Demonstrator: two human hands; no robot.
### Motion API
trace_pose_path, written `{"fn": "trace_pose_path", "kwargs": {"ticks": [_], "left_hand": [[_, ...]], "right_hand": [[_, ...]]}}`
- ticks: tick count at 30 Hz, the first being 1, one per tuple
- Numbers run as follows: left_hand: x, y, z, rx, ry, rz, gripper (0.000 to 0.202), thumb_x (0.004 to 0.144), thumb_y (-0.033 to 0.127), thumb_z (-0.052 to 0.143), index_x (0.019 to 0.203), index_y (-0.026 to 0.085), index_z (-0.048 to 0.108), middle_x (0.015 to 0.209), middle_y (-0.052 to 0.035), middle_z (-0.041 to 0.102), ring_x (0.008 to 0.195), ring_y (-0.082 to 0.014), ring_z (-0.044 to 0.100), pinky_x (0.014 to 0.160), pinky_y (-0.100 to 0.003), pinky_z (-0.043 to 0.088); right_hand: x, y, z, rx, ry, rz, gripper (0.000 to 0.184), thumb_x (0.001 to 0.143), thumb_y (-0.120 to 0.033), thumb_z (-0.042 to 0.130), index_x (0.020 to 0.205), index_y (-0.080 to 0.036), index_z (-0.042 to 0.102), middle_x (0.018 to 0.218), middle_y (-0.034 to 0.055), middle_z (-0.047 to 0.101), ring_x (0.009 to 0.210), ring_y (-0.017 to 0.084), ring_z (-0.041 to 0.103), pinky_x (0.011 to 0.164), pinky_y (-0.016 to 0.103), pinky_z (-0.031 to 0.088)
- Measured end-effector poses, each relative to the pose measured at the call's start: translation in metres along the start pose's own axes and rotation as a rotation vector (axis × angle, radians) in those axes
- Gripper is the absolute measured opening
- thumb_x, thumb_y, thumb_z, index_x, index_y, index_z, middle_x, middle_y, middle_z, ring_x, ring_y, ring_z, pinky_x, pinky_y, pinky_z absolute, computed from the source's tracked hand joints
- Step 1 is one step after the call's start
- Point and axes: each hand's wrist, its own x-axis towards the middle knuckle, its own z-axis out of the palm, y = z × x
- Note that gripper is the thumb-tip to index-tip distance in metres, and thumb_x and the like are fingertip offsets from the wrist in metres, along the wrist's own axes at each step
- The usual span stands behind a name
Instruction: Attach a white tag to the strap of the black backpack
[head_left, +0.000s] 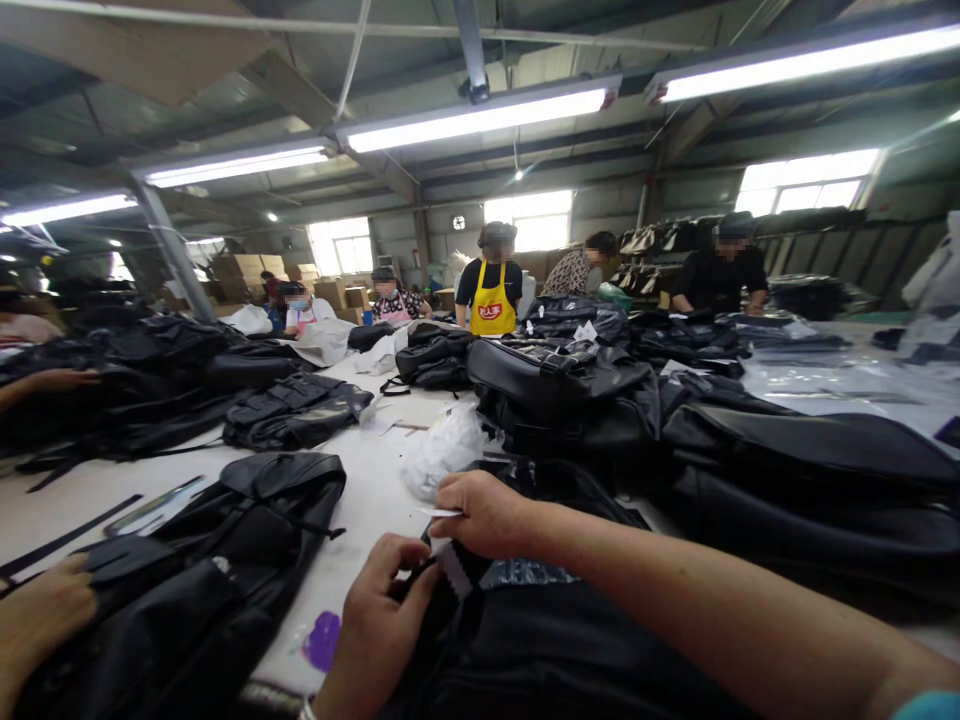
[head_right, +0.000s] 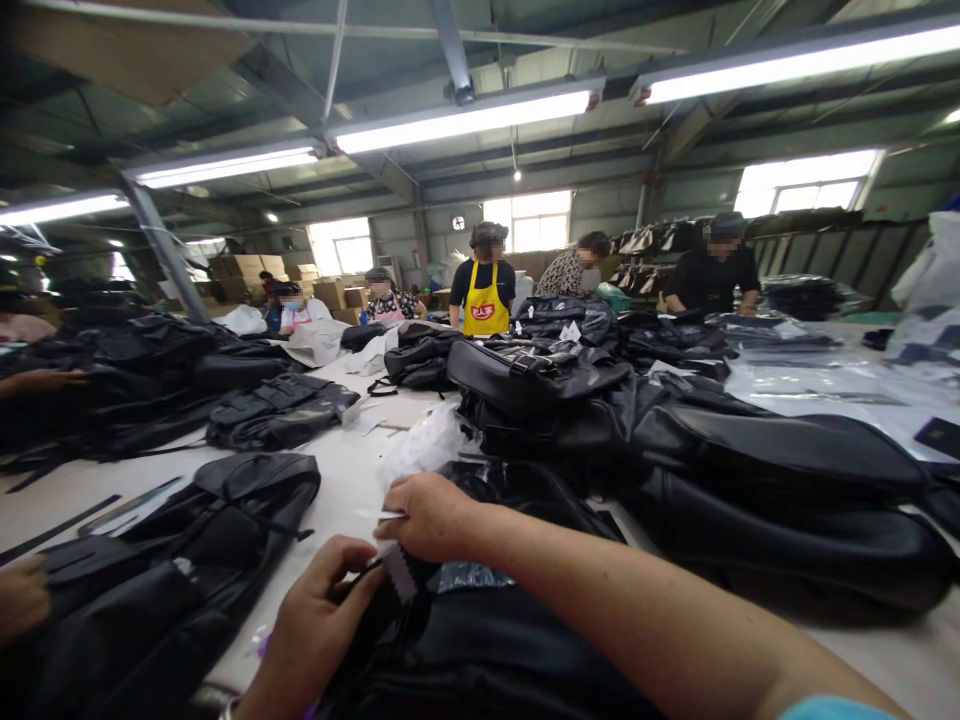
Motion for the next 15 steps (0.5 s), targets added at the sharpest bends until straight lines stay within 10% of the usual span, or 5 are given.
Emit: {"fn": "trace_pose_path", "kwargs": {"ticks": [6,9,15], "left_hand": [[0.005,0.006,-0.018,0.02,-0.254,-0.201,0.026,0.087,0.043,0.055,0.089,0.02,0.066,0.087,-0.0035,0.07,0.084,-0.0221,0.064,0.075,-0.028,0.046],[0.01,0.01,-0.029,0.068,-0.243,-0.219,0.025,0.082,0.04,0.059,0.091,0.018,0.067,0.09,-0.0048,0.071,0.089,-0.0238,0.064,0.08,-0.03,0.046],[0.01,-0.016,-0.046,-0.107,-0.575,-0.312,0.031,0.072,0.041,0.07,0.091,0.016,0.071,0.082,-0.0024,0.072,0.079,-0.0221,0.063,0.068,-0.025,0.047]], "right_hand": [[-0.008,0.003,-0.013,0.2,0.244,0.053,0.02,0.083,-0.018,0.058,0.064,-0.014,0.063,0.064,-0.0021,0.054,0.064,0.011,0.05,0.063,0.022,0.038],[-0.029,0.015,-0.024,0.215,0.252,0.134,0.018,0.082,-0.019,0.057,0.065,-0.014,0.064,0.065,-0.0016,0.056,0.065,0.012,0.052,0.063,0.023,0.038],[-0.099,0.032,-0.046,0.13,0.208,0.295,0.024,0.085,-0.03,0.055,0.067,-0.016,0.06,0.067,-0.0015,0.052,0.065,0.012,0.05,0.063,0.024,0.039]]}}
